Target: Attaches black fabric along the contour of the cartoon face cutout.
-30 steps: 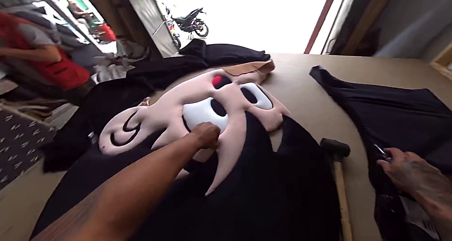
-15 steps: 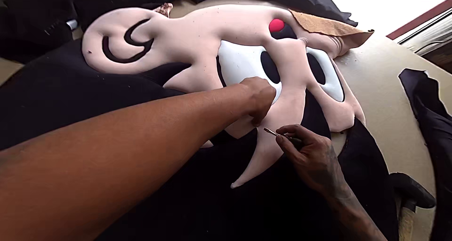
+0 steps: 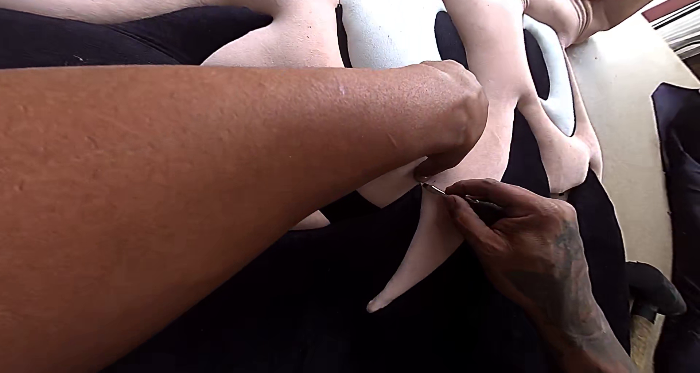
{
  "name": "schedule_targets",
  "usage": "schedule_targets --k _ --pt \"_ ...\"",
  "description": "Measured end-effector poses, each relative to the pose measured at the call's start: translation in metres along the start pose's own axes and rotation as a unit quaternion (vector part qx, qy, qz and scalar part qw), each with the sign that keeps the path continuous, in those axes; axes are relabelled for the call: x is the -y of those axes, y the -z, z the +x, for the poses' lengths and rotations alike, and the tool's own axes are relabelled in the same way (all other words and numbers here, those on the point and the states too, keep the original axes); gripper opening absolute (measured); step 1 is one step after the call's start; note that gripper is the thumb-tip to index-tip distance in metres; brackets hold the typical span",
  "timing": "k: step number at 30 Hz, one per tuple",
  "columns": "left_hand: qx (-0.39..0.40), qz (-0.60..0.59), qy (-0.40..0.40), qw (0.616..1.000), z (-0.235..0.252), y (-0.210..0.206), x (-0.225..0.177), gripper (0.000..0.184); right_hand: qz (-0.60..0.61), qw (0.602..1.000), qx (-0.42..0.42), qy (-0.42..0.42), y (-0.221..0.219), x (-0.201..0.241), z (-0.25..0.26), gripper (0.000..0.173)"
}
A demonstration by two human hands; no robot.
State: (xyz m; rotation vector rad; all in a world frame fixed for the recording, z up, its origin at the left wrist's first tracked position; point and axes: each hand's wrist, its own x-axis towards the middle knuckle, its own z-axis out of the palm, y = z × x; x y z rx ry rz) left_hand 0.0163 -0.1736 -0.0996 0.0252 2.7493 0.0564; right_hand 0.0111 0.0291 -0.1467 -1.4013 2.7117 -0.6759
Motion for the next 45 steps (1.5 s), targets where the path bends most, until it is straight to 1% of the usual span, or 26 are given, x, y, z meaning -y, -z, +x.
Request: schedule_targets --k 9,12,16,17,18,19,20,21,22,23,24,25,27,30,32,35,39,41,45 --pt "0.007 -0.016 0.009 1.0 0.0 0.0 -0.002 0.033 -0.081 0.997 0.006 0.01 0.0 0.013 0.002 0.017" --pt "0.008 -0.021 0.012 1.0 0.0 -0.001 -0.002 0.032 -0.104 0.994 0.023 0.012 0.002 0.017 0.006 0.019" --pt "0.001 -0.057 0.016 0.998 -0.001 -0.005 0.003 0.031 -0.147 0.986 0.076 0.002 0.012 0.027 0.018 0.021" --pt "-0.009 -0.071 0.012 0.997 -0.002 -0.009 0.006 0.03 -0.167 0.982 0.087 0.012 0.014 0.023 0.019 0.02" --pt "-0.022 -0.091 0.008 0.996 -0.005 -0.013 0.008 0.027 -0.186 0.978 0.079 0.052 0.014 0.007 0.014 0.021" --pt "-0.033 -0.112 0.004 0.993 -0.008 -0.018 0.01 0.023 -0.183 0.974 0.032 0.132 0.01 -0.023 0.006 0.024" --pt "-0.045 -0.13 -0.001 0.99 -0.012 -0.024 0.012 0.022 -0.176 0.968 -0.002 0.181 0.007 -0.042 0.001 0.028" --pt "-0.057 -0.15 0.001 0.987 -0.016 -0.029 0.014 0.025 -0.173 0.965 -0.006 0.196 0.008 -0.044 0.002 0.03" --pt "-0.067 -0.173 0.011 0.983 -0.021 -0.034 0.015 0.025 -0.176 0.971 0.04 0.157 0.015 -0.024 0.006 0.027" --pt "-0.072 -0.192 0.028 0.978 -0.026 -0.038 0.015 0.025 -0.185 0.971 0.135 0.069 0.027 0.013 0.017 0.022" --pt "-0.077 -0.202 0.051 0.975 -0.03 -0.04 0.013 0.025 -0.179 0.971 0.156 0.028 0.025 0.031 0.03 0.019" --pt "-0.076 -0.207 0.075 0.973 -0.033 -0.04 0.01 0.025 -0.169 0.973 0.154 0.021 0.022 0.037 0.038 0.019" --pt "-0.065 -0.199 0.097 0.973 -0.035 -0.036 0.005 0.022 -0.16 0.975 0.151 0.039 0.02 0.029 0.046 0.021" --pt "-0.053 -0.166 0.09 0.981 -0.032 -0.031 0.003 0.024 -0.157 0.972 0.173 0.038 0.021 0.021 0.051 0.022" --pt "-0.038 -0.144 0.087 0.985 -0.029 -0.026 0.002 0.026 -0.16 0.97 0.185 0.017 0.021 0.022 0.051 0.021" --pt "-0.004 -0.115 0.084 0.99 -0.029 -0.016 -0.007 0.023 -0.16 0.968 0.195 -0.012 0.022 0.029 0.05 0.019" --pt "0.022 -0.106 0.091 0.99 -0.025 -0.009 -0.014 0.027 -0.108 0.967 0.229 -0.027 0.029 0.019 0.053 0.018" --pt "0.026 -0.108 0.093 0.989 -0.025 -0.008 -0.015 0.028 -0.086 0.97 0.225 -0.026 0.03 0.017 0.052 0.017" --pt "0.025 -0.113 0.096 0.989 -0.026 -0.01 -0.014 0.028 -0.083 0.977 0.196 -0.02 0.026 0.014 0.048 0.015"
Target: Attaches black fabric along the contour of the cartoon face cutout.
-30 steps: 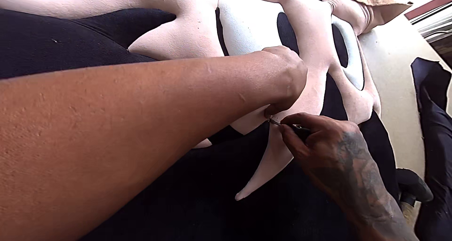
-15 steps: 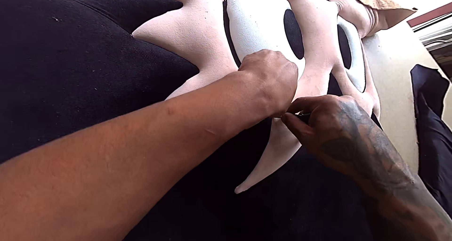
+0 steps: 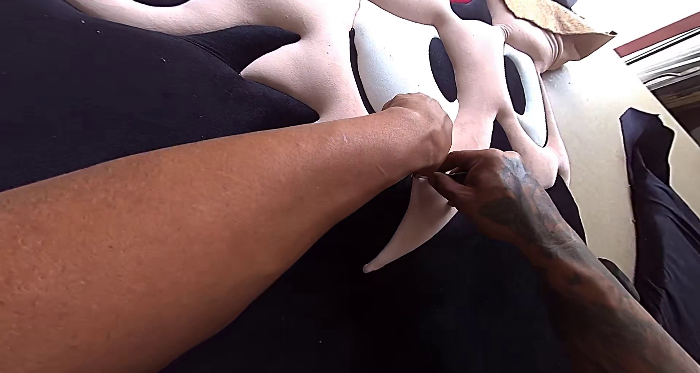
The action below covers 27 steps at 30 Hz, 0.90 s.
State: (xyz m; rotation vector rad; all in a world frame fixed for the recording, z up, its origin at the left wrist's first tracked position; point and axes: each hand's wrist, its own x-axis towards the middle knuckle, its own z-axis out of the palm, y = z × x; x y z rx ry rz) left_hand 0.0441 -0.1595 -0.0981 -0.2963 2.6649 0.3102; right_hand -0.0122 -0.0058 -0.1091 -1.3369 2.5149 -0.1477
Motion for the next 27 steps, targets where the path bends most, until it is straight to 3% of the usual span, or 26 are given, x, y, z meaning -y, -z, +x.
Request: schedule_targets --k 7,13,15,17,19,21,27 --pt "-0.02 -0.015 -0.007 1.0 0.0 -0.005 0.007 0.024 0.001 1.0 0.006 -0.009 -0.005 -0.001 0.001 0.016" --pt "-0.027 -0.029 -0.022 0.999 0.005 -0.008 0.014 0.025 -0.078 0.996 0.036 -0.022 0.006 0.026 0.008 0.02" --pt "-0.03 -0.037 -0.027 0.998 0.006 -0.01 0.017 0.027 -0.112 0.993 -0.017 0.017 -0.001 0.028 0.004 0.021" --pt "-0.033 -0.043 -0.027 0.998 0.007 -0.011 0.019 0.026 -0.134 0.976 -0.143 0.095 -0.021 0.015 -0.002 0.021" --pt "-0.03 -0.048 -0.032 0.998 0.007 -0.012 0.021 0.026 -0.119 0.989 -0.082 0.025 -0.013 0.039 -0.012 0.017" --pt "-0.027 -0.046 -0.029 0.998 0.006 -0.011 0.021 0.024 -0.123 0.989 -0.086 -0.018 -0.021 0.045 -0.018 0.016" --pt "-0.007 -0.034 -0.005 0.999 -0.002 -0.004 0.011 0.024 -0.029 0.994 -0.104 -0.028 -0.019 0.02 -0.027 0.018"
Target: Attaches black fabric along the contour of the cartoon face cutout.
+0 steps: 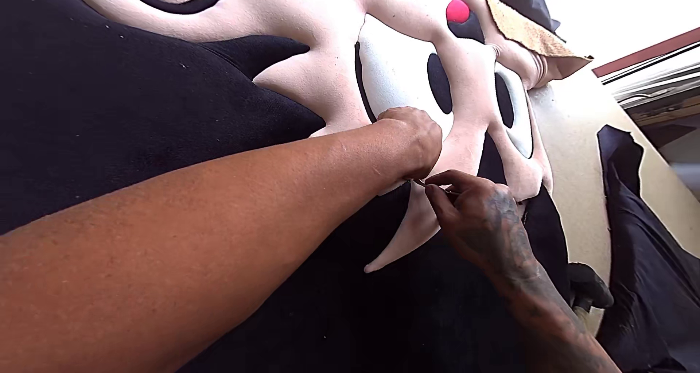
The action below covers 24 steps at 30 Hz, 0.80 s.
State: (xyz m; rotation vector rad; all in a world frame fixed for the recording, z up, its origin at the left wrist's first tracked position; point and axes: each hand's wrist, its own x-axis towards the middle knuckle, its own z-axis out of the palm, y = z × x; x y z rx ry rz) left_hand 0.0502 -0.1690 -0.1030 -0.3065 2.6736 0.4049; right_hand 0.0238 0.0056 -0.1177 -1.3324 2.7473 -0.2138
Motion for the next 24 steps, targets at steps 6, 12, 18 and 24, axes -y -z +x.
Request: schedule_targets --k 6,12,18,24 --pt "0.006 -0.006 -0.001 1.0 0.001 -0.001 -0.001 0.023 0.038 0.999 0.029 -0.025 0.002 0.0 0.004 0.015" --pt "0.002 -0.021 0.0 1.0 0.001 -0.001 0.003 0.026 0.058 0.998 0.013 -0.007 -0.004 -0.005 0.003 0.015" --pt "0.003 -0.024 0.0 1.0 0.004 -0.001 0.004 0.026 0.009 0.999 -0.021 0.026 -0.01 0.002 0.001 0.012" --pt "-0.006 -0.03 -0.022 0.999 0.006 -0.004 0.011 0.024 -0.052 0.998 -0.005 0.018 -0.009 0.018 0.002 0.014"
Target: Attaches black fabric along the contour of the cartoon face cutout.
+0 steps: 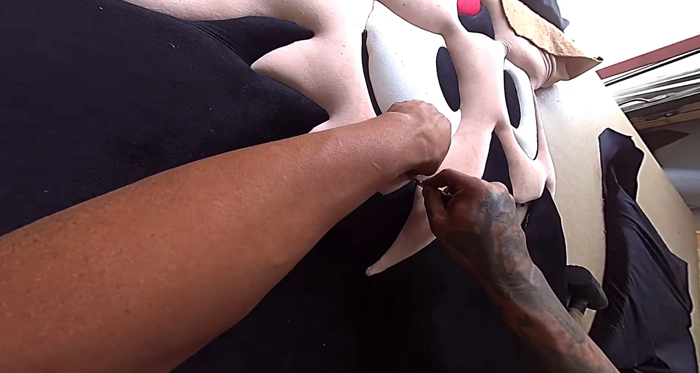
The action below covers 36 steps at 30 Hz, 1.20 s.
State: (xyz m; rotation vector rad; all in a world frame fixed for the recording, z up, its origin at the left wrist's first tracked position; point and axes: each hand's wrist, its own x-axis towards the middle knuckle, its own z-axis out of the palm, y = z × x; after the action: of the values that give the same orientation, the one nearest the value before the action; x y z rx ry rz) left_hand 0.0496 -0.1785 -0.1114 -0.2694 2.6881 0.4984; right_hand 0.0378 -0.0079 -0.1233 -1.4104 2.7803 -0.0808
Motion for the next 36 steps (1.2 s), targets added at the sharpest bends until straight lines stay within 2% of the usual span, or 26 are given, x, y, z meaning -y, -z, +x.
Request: schedule_targets --k 9,13,17,20,23,26,29,36 --pt "-0.054 -0.061 -0.024 0.996 -0.003 -0.016 0.012 0.017 -0.053 0.997 -0.056 0.017 -0.011 0.014 -0.013 0.016" --pt "-0.081 -0.04 0.018 0.996 -0.017 -0.021 0.01 0.029 -0.064 0.995 -0.072 0.019 -0.017 0.016 -0.019 0.016" --pt "-0.067 -0.019 0.028 0.997 -0.017 -0.018 0.008 0.035 -0.028 0.998 -0.036 0.031 -0.006 0.0 -0.016 0.019" --pt "-0.065 -0.027 0.024 0.997 -0.018 -0.021 0.01 0.032 0.001 0.996 0.011 0.083 0.007 -0.026 -0.002 0.024" --pt "-0.076 -0.03 0.018 0.996 -0.02 -0.023 0.012 0.035 0.056 0.981 0.043 0.183 0.016 -0.052 0.027 0.018" --pt "-0.086 -0.029 0.01 0.996 -0.019 -0.024 0.014 0.036 0.139 0.956 0.072 0.249 0.016 -0.067 0.054 0.012" --pt "-0.088 -0.03 0.001 0.996 -0.017 -0.025 0.018 0.04 0.173 0.936 0.106 0.287 0.012 -0.076 0.077 0.009" --pt "-0.085 -0.049 0.006 0.995 -0.011 -0.022 0.02 0.031 0.179 0.907 0.127 0.36 0.006 -0.074 0.093 0.008"
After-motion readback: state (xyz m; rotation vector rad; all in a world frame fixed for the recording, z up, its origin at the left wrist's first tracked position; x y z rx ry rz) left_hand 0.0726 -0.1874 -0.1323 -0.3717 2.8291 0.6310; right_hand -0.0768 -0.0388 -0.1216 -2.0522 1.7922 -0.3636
